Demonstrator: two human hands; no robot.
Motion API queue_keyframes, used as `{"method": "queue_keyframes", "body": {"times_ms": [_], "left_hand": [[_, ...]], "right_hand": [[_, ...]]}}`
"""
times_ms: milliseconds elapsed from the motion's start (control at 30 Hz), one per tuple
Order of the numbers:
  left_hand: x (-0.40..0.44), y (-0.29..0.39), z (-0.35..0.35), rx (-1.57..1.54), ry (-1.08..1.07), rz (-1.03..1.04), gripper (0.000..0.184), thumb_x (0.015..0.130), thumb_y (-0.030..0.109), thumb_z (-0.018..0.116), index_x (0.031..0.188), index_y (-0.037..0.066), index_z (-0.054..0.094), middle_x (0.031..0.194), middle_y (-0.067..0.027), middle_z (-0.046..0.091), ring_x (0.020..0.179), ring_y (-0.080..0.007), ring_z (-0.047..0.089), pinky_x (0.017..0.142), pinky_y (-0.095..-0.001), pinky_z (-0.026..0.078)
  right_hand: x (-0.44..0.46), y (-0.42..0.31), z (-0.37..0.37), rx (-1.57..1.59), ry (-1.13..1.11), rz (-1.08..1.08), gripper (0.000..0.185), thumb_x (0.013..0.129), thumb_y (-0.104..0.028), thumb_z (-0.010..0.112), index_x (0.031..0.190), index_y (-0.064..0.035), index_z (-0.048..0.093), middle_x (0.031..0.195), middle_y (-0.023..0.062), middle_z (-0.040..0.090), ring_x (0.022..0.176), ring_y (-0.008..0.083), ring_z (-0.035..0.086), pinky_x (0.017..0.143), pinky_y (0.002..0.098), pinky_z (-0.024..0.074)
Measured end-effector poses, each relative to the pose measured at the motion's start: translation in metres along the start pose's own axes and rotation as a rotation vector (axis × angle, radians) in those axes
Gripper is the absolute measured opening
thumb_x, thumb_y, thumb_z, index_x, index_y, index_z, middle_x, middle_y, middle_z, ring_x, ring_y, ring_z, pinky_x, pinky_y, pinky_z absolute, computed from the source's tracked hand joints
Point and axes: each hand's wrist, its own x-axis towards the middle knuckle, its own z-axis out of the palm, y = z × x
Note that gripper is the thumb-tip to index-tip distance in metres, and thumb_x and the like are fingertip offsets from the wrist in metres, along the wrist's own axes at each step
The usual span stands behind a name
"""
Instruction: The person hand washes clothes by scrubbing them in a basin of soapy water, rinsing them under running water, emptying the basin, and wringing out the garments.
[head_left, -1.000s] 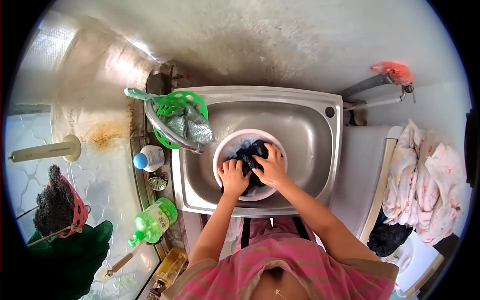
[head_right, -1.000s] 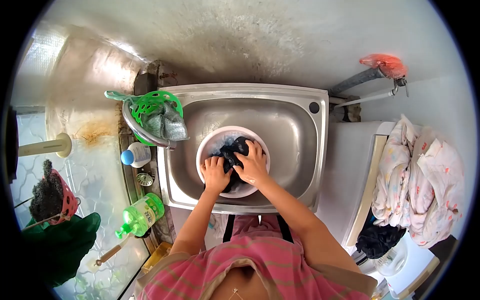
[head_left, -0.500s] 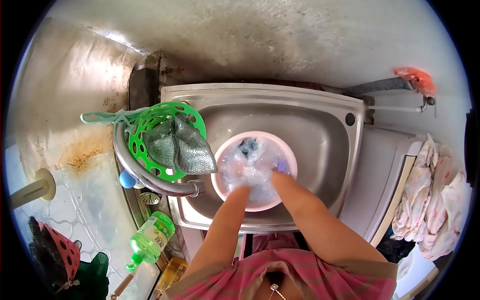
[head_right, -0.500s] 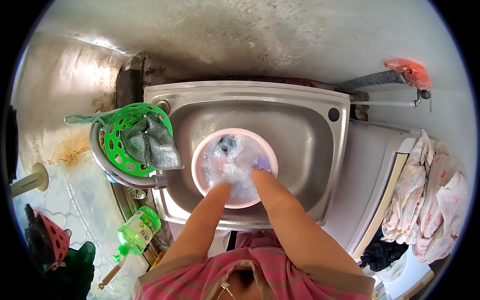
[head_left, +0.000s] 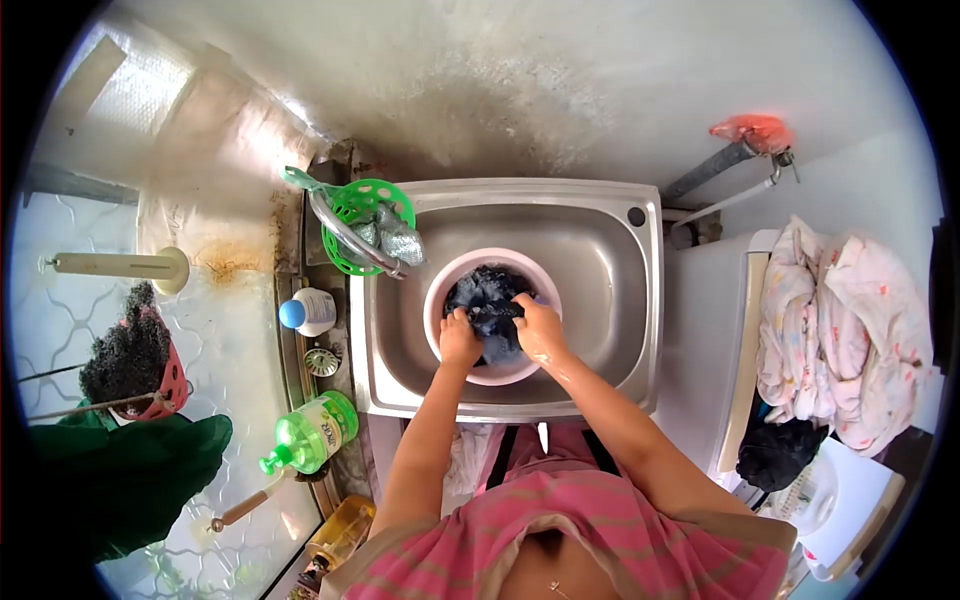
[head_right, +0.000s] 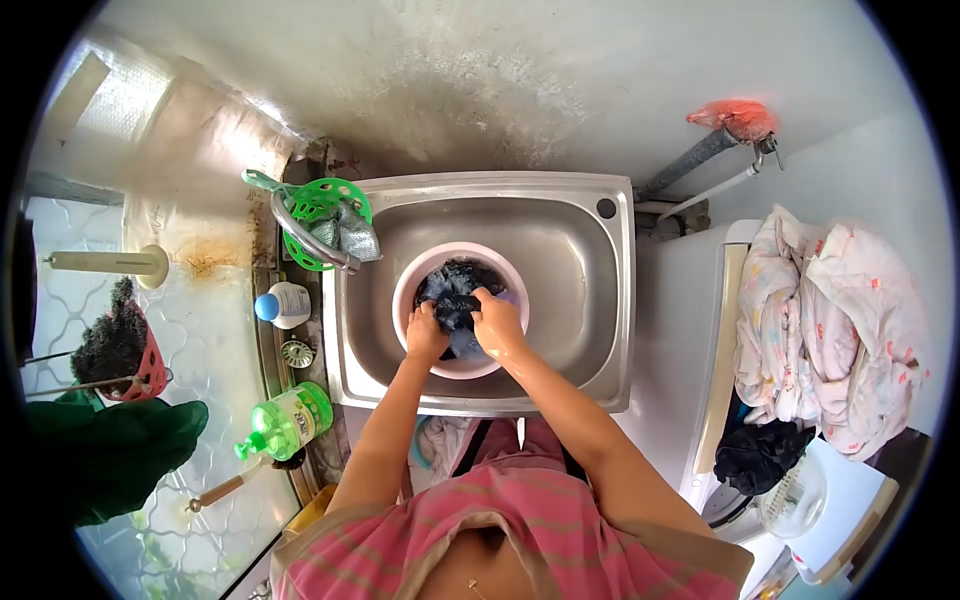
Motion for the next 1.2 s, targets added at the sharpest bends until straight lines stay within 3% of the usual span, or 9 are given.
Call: {"method": "queue_keyframes", "body": {"times_ms": [167, 367, 500, 667, 867, 967, 1033, 1067, 1200], "left_hand": [[-0.024, 0.031, -0.06, -0.374, 0.054, -0.052, 0.026, 0.074, 0.019, 0.06, 0.093, 0.002, 0.06, 0.097, -0.0202, 0.059, 0.097, -0.035, 0.054, 0.085, -0.04, 0.043], [-0.065, 0.108, -0.168, -1.949, -0.017, -0.259, 0.033, 0.087, 0.027, 0.048, 0.112, 0.007, 0.058, 0.111, -0.0072, 0.061, 0.106, -0.0229, 0.055, 0.095, -0.0345, 0.04], [-0.087, 0.13, -0.201, -1.868, -0.175, 0.098, 0.049, 0.085, 0.031, 0.062, 0.125, 0.006, 0.047, 0.117, -0.0069, 0.054, 0.109, -0.0235, 0.054, 0.094, -0.0377, 0.042], [-0.069, 0.111, -0.182, -1.84, 0.103, -0.401, 0.028, 0.072, -0.001, 0.055, 0.1, -0.001, 0.055, 0.092, -0.0103, 0.059, 0.083, -0.0251, 0.061, 0.073, -0.0341, 0.052], [-0.099, 0.126, -0.21, -1.988, 0.071, -0.381, 0.034, 0.068, 0.0, 0.051, 0.102, -0.001, 0.054, 0.091, -0.011, 0.059, 0.081, -0.0253, 0.06, 0.074, -0.0346, 0.052], [-0.122, 0.146, -0.229, -2.065, -0.184, -0.185, 0.049, 0.062, 0.003, 0.053, 0.111, -0.003, 0.051, 0.093, -0.0135, 0.058, 0.085, -0.0258, 0.057, 0.08, -0.0337, 0.047], [-0.126, 0.128, -0.227, -2.039, -0.17, -0.009, 0.052, 0.061, 0.013, 0.057, 0.11, -0.002, 0.05, 0.096, -0.0152, 0.057, 0.083, -0.0278, 0.055, 0.08, -0.0363, 0.046], [-0.119, 0.106, -0.223, -2.119, -0.188, 0.023, 0.053, 0.061, 0.015, 0.057, 0.11, -0.002, 0.05, 0.096, -0.0152, 0.057, 0.086, -0.0291, 0.056, 0.082, -0.0378, 0.046], [-0.09, 0.03, -0.196, -2.077, -0.068, -0.176, 0.055, 0.081, 0.031, 0.051, 0.127, 0.002, 0.047, 0.124, -0.016, 0.054, 0.116, -0.0351, 0.05, 0.1, -0.0464, 0.039]], "right_hand": [[-0.026, -0.046, -0.068, 0.219, 0.054, -0.094, 0.03, 0.074, 0.008, 0.054, 0.101, -0.0023, 0.06, 0.074, 0.0139, 0.062, 0.067, 0.0242, 0.06, 0.064, 0.0311, 0.0459], [-0.045, -0.111, -0.108, 0.821, 0.148, -0.329, 0.032, 0.073, 0.013, 0.051, 0.103, 0.0041, 0.058, 0.097, 0.0099, 0.058, 0.088, 0.0168, 0.057, 0.082, 0.0291, 0.0458], [-0.054, -0.117, -0.084, 0.279, 0.181, -0.567, 0.059, 0.064, 0.005, 0.056, 0.122, 0.0011, 0.047, 0.111, 0.0188, 0.039, 0.105, 0.0352, 0.044, 0.093, 0.0401, 0.0389], [-0.072, -0.08, -0.079, 1.077, -0.33, -0.404, 0.097, 0.067, 0.003, 0.054, 0.147, -0.0112, 0.002, 0.132, 0.0148, 0.038, 0.129, 0.0269, 0.034, 0.103, 0.0408, 0.0287], [-0.072, -0.011, -0.047, 0.185, 0.124, -0.47, 0.094, 0.066, -0.014, 0.069, 0.144, -0.007, 0.018, 0.145, 0.0219, 0.017, 0.137, 0.0395, 0.017, 0.108, 0.052, 0.0172], [-0.015, 0.032, 0.035, 0.768, -0.065, -0.168, 0.076, 0.076, -0.039, 0.065, 0.137, -0.0066, 0.035, 0.144, 0.0205, 0.026, 0.14, 0.0361, 0.014, 0.108, 0.0545, 0.0068], [-0.009, -0.032, -0.016, 0.28, 0.352, -0.548, 0.058, 0.081, -0.037, 0.058, 0.129, -0.0075, 0.043, 0.128, 0.0142, 0.05, 0.131, 0.0301, 0.036, 0.109, 0.0513, 0.0082], [0.005, -0.03, -0.029, 0.403, 0.253, -0.541, 0.036, 0.08, -0.025, 0.06, 0.11, -0.0064, 0.055, 0.102, 0.0074, 0.064, 0.105, 0.0253, 0.058, 0.104, 0.0437, 0.0277], [0.02, -0.066, -0.068, 0.43, 0.362, -0.593, 0.021, 0.066, -0.001, 0.068, 0.085, 0.0007, 0.058, 0.079, 0.0131, 0.058, 0.073, 0.0283, 0.059, 0.065, 0.0303, 0.0469]]}}
